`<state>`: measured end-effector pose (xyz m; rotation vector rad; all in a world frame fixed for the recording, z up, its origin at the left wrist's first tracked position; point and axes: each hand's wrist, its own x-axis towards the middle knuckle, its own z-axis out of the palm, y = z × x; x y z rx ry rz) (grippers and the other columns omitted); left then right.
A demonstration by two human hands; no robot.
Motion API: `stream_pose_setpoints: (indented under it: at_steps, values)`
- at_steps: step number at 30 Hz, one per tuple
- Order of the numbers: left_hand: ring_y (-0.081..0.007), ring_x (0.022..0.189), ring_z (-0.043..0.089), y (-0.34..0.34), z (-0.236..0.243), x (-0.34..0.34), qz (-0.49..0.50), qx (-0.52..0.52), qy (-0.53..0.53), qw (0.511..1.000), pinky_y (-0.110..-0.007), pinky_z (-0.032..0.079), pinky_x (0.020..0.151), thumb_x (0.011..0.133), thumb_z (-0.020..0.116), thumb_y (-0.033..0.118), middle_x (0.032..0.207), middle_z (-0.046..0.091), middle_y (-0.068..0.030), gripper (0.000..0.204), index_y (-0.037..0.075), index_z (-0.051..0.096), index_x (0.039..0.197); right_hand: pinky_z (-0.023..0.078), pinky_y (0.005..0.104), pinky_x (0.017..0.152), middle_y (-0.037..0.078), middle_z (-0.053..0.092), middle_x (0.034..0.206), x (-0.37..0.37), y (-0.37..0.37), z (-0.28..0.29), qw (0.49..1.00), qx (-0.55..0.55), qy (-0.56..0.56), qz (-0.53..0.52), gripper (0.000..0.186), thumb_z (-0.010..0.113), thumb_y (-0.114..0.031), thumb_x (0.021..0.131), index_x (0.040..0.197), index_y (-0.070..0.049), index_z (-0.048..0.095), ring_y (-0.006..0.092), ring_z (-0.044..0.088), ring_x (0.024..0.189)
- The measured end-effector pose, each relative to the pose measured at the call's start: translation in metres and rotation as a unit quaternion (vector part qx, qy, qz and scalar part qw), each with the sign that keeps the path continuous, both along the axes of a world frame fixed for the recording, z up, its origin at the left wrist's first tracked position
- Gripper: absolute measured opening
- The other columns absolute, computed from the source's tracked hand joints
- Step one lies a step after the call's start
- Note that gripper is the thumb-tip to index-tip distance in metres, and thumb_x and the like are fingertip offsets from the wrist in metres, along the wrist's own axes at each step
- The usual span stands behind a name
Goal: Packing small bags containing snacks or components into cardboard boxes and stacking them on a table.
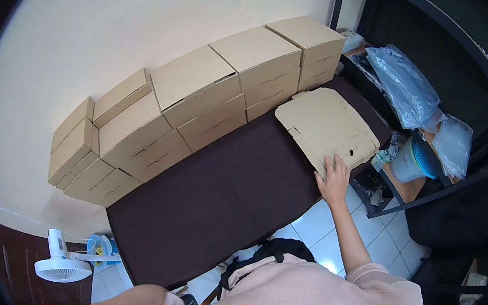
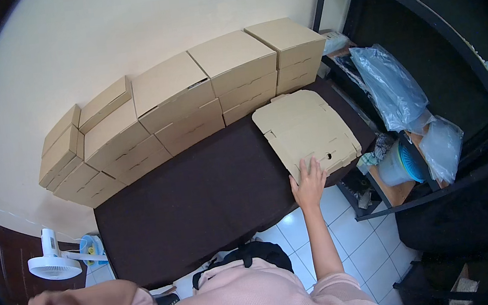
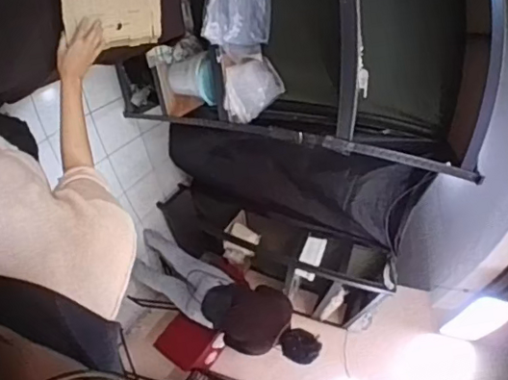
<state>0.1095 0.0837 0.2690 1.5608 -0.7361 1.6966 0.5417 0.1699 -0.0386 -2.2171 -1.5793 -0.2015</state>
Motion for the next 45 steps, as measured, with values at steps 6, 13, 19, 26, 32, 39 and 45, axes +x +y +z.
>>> stream_pose_setpoints:
  at_steps: [6, 13, 19, 26, 32, 39, 45]
  values:
    - [-0.0154, 0.068, 0.045, 0.051, -0.133, 0.063, 0.051, -0.521, 0.175, 0.834, -0.028, 0.033, 0.057, 0.085, 0.051, 0.025, 0.075, 0.047, -0.0057, 0.02, 0.006, 0.044, 0.085, 0.037, 0.0436, 0.095, 0.013, 0.065, 0.094, 0.034, 0.004, 0.014, 0.976, 0.128, 0.168, 0.054, 0.023, 0.06, -0.019, 0.082, 0.092, 0.001, 0.066, 0.0314, 0.056, 0.102]
    - [-0.0186, 0.101, 0.05, 0.042, -0.222, 0.1, 0.001, -0.63, 0.339, 0.699, -0.031, 0.043, 0.081, 0.094, 0.031, 0.044, 0.119, 0.049, -0.0138, 0.049, 0.005, 0.039, 0.123, 0.04, 0.0415, 0.093, 0.013, 0.066, 0.094, 0.034, 0.018, 0.105, 0.893, 0.372, 0.25, 0.039, 0.015, 0.058, -0.01, 0.083, 0.091, 0.001, 0.065, 0.0263, 0.062, 0.092]
    - [-0.0288, 0.123, 0.038, 0.037, -0.23, 0.092, 0.001, -0.644, 0.259, 0.72, -0.042, 0.039, 0.093, 0.086, 0.032, 0.064, 0.138, 0.032, -0.0199, 0.076, 0.008, 0.025, 0.137, 0.038, 0.0416, 0.097, 0.005, 0.066, 0.095, -0.092, -0.021, 0.139, 0.863, 0.225, 0.092, 0.442, 0.012, 0.068, -0.012, 0.073, 0.085, -0.009, 0.066, 0.0191, 0.061, 0.095]
    - [-0.023, 0.113, 0.048, 0.024, -0.28, 0.049, 0.018, -0.763, 0.259, 0.592, -0.037, 0.043, 0.089, 0.087, 0.055, 0.02, 0.129, 0.042, -0.0152, 0.057, 0.005, 0.028, 0.135, 0.035, 0.0473, 0.099, 0.006, 0.062, 0.102, -0.214, -0.047, 0.037, 0.795, -0.027, 0.175, 0.58, 0.019, 0.058, -0.021, 0.083, 0.095, -0.008, 0.065, 0.0206, 0.057, 0.102]
    - [-0.0187, 0.097, 0.058, 0.002, -0.329, 0.011, 0.158, -0.786, 0.288, 0.524, -0.031, 0.047, 0.083, 0.085, 0.058, 0.01, 0.11, 0.058, -0.0115, 0.036, -0.001, 0.047, 0.117, 0.026, 0.0503, 0.102, 0.014, 0.051, 0.12, -0.237, -0.057, 0.022, 0.714, -0.124, 0.156, 0.671, 0.038, 0.059, -0.035, 0.081, 0.108, -0.008, 0.061, 0.0304, 0.043, 0.119]
    - [-0.0172, 0.098, 0.056, 0.005, -0.351, -0.048, 0.237, -0.815, 0.155, 0.506, -0.031, 0.045, 0.085, 0.089, 0.051, 0.014, 0.109, 0.059, -0.0106, 0.031, -0.003, 0.05, 0.115, 0.033, 0.0476, 0.095, 0.021, 0.042, 0.125, -0.194, -0.028, -0.026, 0.942, -0.066, 0.177, 0.276, 0.051, 0.065, -0.024, 0.073, 0.115, -0.001, 0.05, 0.0371, 0.039, 0.114]
    - [-0.0164, 0.105, 0.054, 0.007, -0.353, -0.074, 0.296, -0.764, 0.227, 0.527, -0.027, 0.04, 0.092, 0.094, 0.043, 0.022, 0.116, 0.056, -0.0116, 0.038, -0.004, 0.046, 0.122, 0.04, 0.0435, 0.089, 0.016, 0.05, 0.113, -0.216, -0.001, -0.01, 0.931, -0.129, 0.226, 0.255, 0.056, 0.067, -0.03, 0.073, 0.118, 0.0, 0.05, 0.0326, 0.048, 0.106]
